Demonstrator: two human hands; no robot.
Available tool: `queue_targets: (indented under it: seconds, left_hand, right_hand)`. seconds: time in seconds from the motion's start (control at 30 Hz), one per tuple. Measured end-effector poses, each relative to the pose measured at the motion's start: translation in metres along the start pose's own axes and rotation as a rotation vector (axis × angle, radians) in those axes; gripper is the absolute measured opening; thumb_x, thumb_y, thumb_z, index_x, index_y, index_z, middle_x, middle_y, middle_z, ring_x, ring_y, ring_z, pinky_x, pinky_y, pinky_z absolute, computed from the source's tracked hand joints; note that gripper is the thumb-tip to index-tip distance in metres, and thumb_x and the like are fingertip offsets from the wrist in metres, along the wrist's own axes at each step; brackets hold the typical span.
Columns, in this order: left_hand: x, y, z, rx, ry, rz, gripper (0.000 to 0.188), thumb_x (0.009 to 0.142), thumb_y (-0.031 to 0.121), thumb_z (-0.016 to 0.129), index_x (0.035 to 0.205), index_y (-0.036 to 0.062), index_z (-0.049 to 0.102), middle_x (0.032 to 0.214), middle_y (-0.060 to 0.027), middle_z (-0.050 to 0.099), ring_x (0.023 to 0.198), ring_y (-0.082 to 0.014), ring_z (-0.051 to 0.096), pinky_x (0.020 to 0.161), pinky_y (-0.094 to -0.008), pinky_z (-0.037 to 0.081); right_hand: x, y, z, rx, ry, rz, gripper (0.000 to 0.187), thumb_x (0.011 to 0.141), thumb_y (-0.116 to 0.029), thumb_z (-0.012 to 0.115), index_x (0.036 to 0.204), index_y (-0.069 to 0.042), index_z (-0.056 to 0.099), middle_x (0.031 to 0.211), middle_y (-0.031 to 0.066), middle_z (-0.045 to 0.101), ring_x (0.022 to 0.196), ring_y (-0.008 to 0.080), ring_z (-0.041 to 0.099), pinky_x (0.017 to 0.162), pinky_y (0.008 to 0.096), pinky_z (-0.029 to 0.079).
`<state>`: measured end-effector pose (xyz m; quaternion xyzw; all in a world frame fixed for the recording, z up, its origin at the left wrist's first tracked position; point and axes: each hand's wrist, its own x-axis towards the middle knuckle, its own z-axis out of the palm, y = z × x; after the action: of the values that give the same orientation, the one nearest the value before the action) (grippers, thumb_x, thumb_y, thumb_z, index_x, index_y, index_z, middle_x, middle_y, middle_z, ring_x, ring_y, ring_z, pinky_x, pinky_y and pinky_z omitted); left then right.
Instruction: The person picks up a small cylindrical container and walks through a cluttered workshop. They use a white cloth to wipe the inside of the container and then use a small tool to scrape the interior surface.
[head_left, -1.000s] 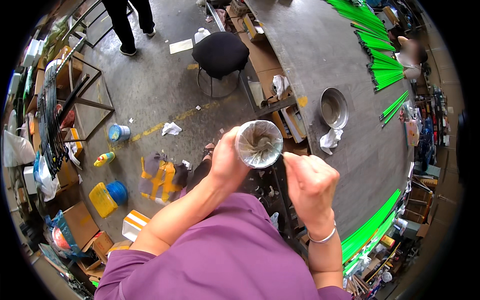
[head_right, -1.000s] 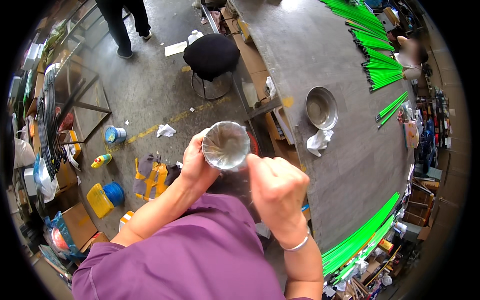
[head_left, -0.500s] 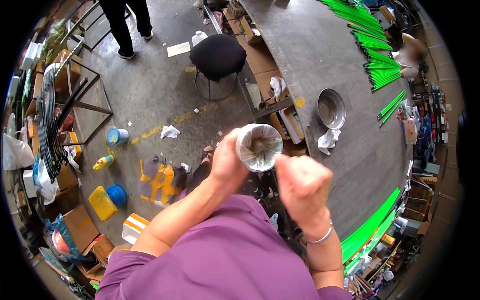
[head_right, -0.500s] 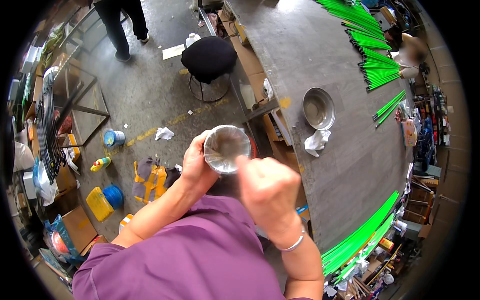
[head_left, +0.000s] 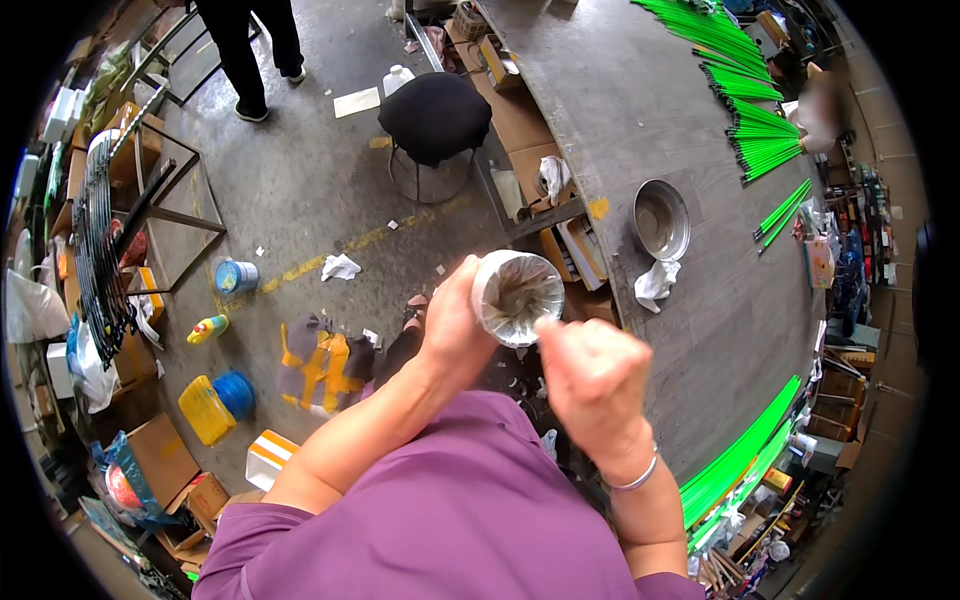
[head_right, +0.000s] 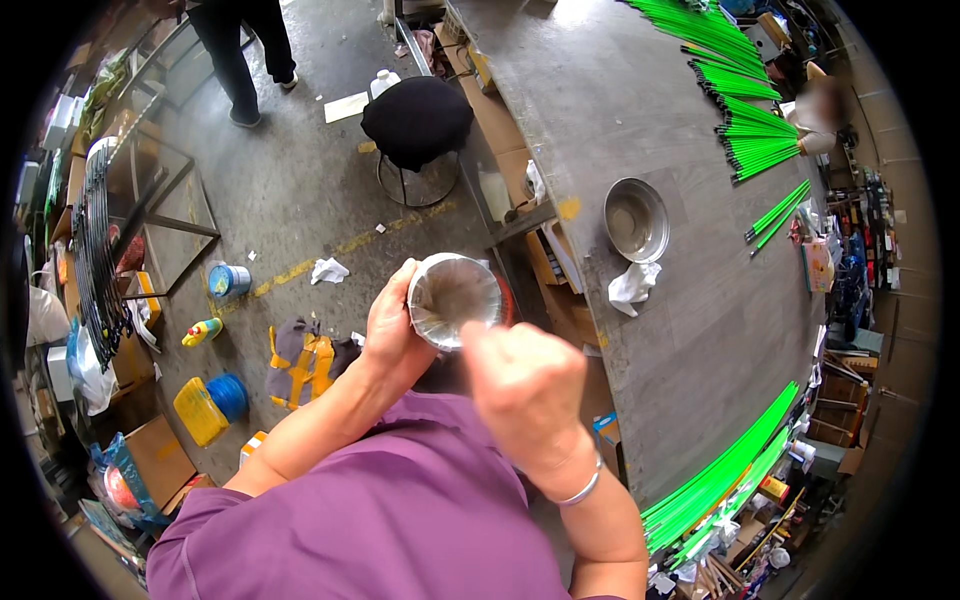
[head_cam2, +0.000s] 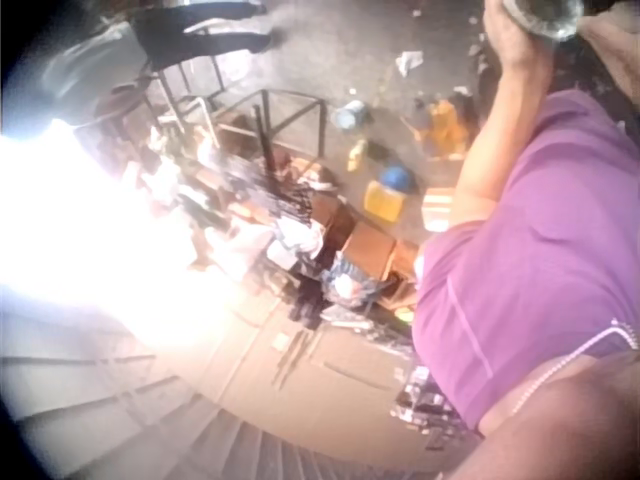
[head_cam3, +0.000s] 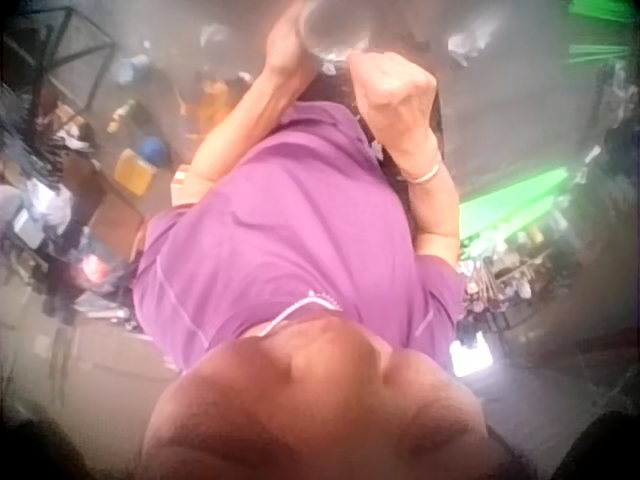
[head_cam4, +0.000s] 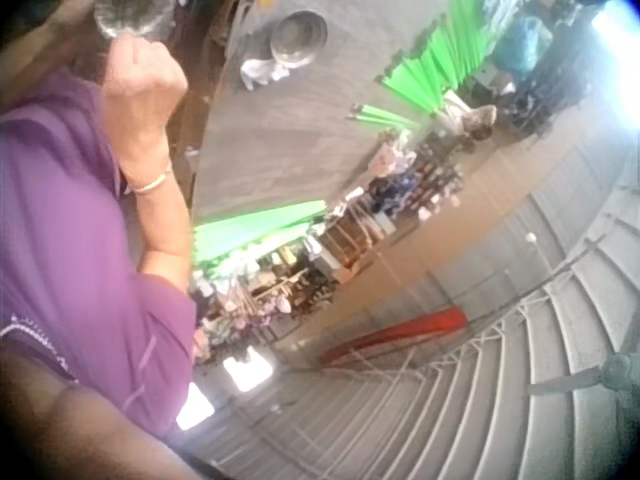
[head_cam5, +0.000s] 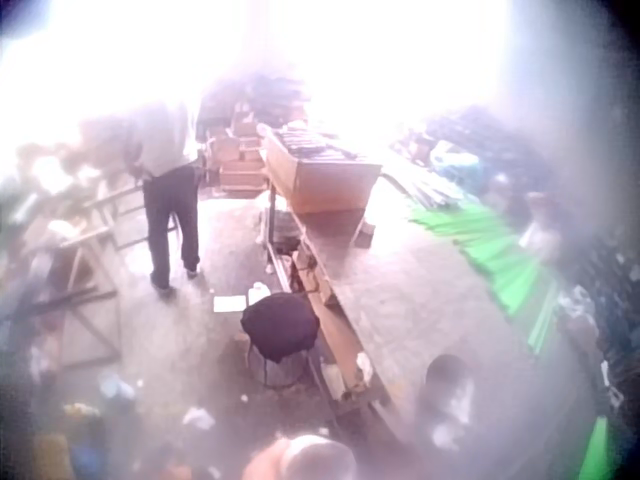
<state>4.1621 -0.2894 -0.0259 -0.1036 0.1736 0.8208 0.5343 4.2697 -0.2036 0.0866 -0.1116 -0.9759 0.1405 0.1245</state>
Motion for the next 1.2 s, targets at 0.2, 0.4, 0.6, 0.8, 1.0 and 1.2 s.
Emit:
queue_targets:
  seconds: [0.2, 0.4, 0.6, 0.8, 1.0, 1.2]
  left_hand:
    - [-0.001, 0.000, 0.004, 0.018, 0.109, 0.012, 0.048, 0.103, 0.035, 0.028, 0.110, -0.0045, 0.054, 0.107, -0.0157, 0.062, 0.099, -0.0245, 0.062, 0.091, -0.0395, 0.049]
    - [-0.005, 0.001, 0.005, 0.093, 0.134, 0.028, 0.044, 0.103, 0.037, 0.033, 0.108, 0.0002, 0.056, 0.103, -0.0125, 0.063, 0.096, -0.0231, 0.062, 0.089, -0.0386, 0.049]
    - [-0.004, 0.003, -0.003, 0.104, 0.071, -0.030, 0.044, 0.103, 0.033, 0.029, 0.111, -0.0035, 0.052, 0.105, -0.0158, 0.062, 0.098, -0.0250, 0.061, 0.090, -0.0397, 0.049]
    - [-0.007, 0.001, 0.003, 0.154, 0.113, 0.067, 0.039, 0.103, 0.030, 0.031, 0.109, -0.0016, 0.053, 0.103, -0.0135, 0.062, 0.092, -0.0219, 0.062, 0.086, -0.0374, 0.050]
    - [-0.008, 0.001, -0.002, 0.157, 0.113, 0.088, 0.032, 0.102, 0.032, 0.040, 0.100, 0.0050, 0.058, 0.098, -0.0080, 0.065, 0.090, -0.0184, 0.062, 0.084, -0.0352, 0.051]
    - [-0.010, 0.003, 0.004, 0.140, 0.140, 0.126, 0.027, 0.101, 0.031, 0.042, 0.095, 0.0082, 0.056, 0.094, -0.0053, 0.063, 0.087, -0.0160, 0.061, 0.083, -0.0341, 0.051]
  right_hand:
    - [0.002, 0.003, -0.004, -0.003, 0.049, 0.031, 0.007, 0.074, 0.002, 0.068, 0.078, -0.002, 0.063, 0.058, 0.0095, 0.053, 0.051, 0.0250, 0.051, 0.047, 0.0350, 0.039]
    - [0.002, 0.011, -0.001, -0.017, 0.165, 0.035, 0.008, 0.072, -0.001, 0.061, 0.075, -0.009, 0.059, 0.055, 0.0038, 0.046, 0.051, 0.0194, 0.052, 0.045, 0.0322, 0.040]
    - [0.003, 0.000, -0.014, 0.054, 0.107, 0.092, 0.012, 0.071, 0.004, 0.069, 0.080, -0.002, 0.064, 0.056, 0.0083, 0.048, 0.049, 0.0247, 0.049, 0.047, 0.0350, 0.038]
    - [0.000, -0.004, -0.009, 0.043, 0.038, 0.021, 0.013, 0.071, 0.004, 0.068, 0.083, -0.002, 0.063, 0.056, 0.0066, 0.049, 0.049, 0.0233, 0.048, 0.046, 0.0347, 0.038]
    - [0.001, 0.000, -0.001, 0.026, 0.028, -0.019, 0.014, 0.069, 0.002, 0.066, 0.081, -0.004, 0.061, 0.056, 0.0056, 0.048, 0.049, 0.0223, 0.048, 0.045, 0.0337, 0.038]
    - [-0.003, 0.003, 0.005, -0.059, 0.009, -0.027, 0.009, 0.069, -0.001, 0.062, 0.076, -0.005, 0.058, 0.056, 0.0042, 0.045, 0.050, 0.0200, 0.050, 0.045, 0.0321, 0.040]
